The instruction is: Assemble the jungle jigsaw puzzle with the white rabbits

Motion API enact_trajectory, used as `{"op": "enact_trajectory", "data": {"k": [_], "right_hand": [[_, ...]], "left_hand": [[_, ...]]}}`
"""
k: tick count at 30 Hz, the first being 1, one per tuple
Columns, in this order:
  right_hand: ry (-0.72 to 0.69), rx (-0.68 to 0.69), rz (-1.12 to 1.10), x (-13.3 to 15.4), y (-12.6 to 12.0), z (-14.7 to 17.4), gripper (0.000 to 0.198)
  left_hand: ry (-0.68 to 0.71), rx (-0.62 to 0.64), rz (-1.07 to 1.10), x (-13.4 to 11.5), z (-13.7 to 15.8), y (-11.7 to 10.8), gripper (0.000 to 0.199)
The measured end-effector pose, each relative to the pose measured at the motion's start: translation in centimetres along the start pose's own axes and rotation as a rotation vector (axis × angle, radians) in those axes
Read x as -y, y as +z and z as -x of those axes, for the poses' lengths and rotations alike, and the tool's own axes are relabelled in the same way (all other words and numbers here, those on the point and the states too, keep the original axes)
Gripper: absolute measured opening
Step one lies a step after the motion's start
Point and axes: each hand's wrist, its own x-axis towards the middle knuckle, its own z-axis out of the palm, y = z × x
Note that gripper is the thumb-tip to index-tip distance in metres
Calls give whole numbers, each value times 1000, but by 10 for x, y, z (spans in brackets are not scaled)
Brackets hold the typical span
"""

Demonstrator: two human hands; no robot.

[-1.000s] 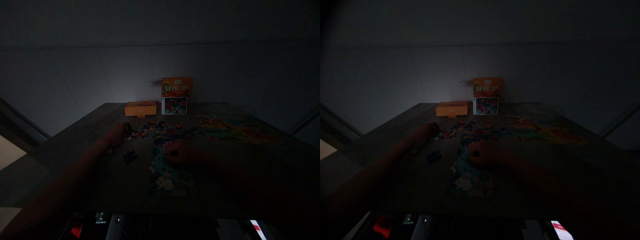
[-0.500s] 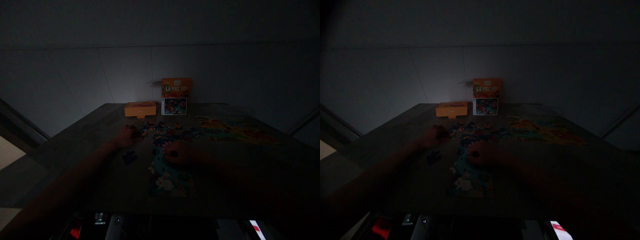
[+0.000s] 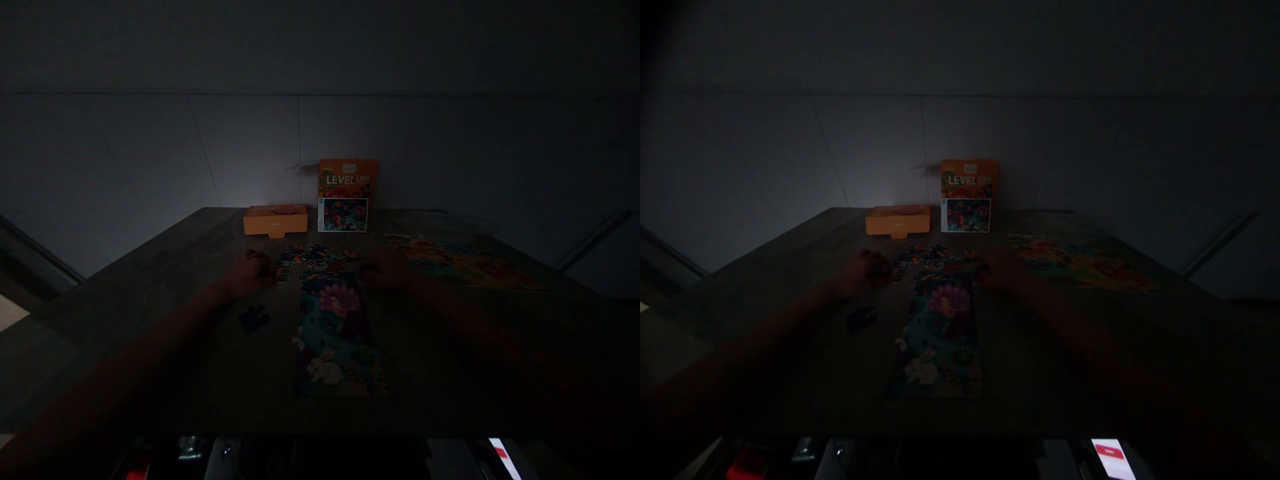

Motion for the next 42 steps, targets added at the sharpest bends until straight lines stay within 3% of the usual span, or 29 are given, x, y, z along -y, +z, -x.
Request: {"op": "enact_trajectory", "data": {"k": [4, 9, 17, 19, 23, 25, 30, 34, 38, 42], "right_hand": [[-173, 63, -125, -21, 6, -3, 50], [-127, 50, -157, -19, 12, -7, 54], [-71, -215, -189, 0, 10, -4, 50], [-142, -241, -266, 15, 9, -1, 53], [-343, -114, -353, 34, 7, 2, 53], [-293, -93, -292, 26, 5, 2, 52], [48, -32, -69, -27, 5, -2, 58], [20, 71, -94, -49, 12, -4, 50], [-11, 63, -197, -47, 16, -8, 42], [-29, 80, -245, -44, 16, -9, 32]], "left_hand": [[42, -21, -38, 1, 2, 1, 32], [45, -27, -6, -6, 4, -3, 30], [104, 40, 64, -11, 3, -6, 28], [75, 31, 85, -11, 4, -7, 32], [23, 11, 145, -13, 6, -9, 39], [3, 3, 177, -13, 6, -11, 39], [-5, 72, 343, -13, 4, -10, 42], [-32, 44, 394, -13, 4, -8, 50], [-10, -51, 417, -15, 5, -9, 37], [-32, -131, 621, -39, 7, -5, 29]]}}
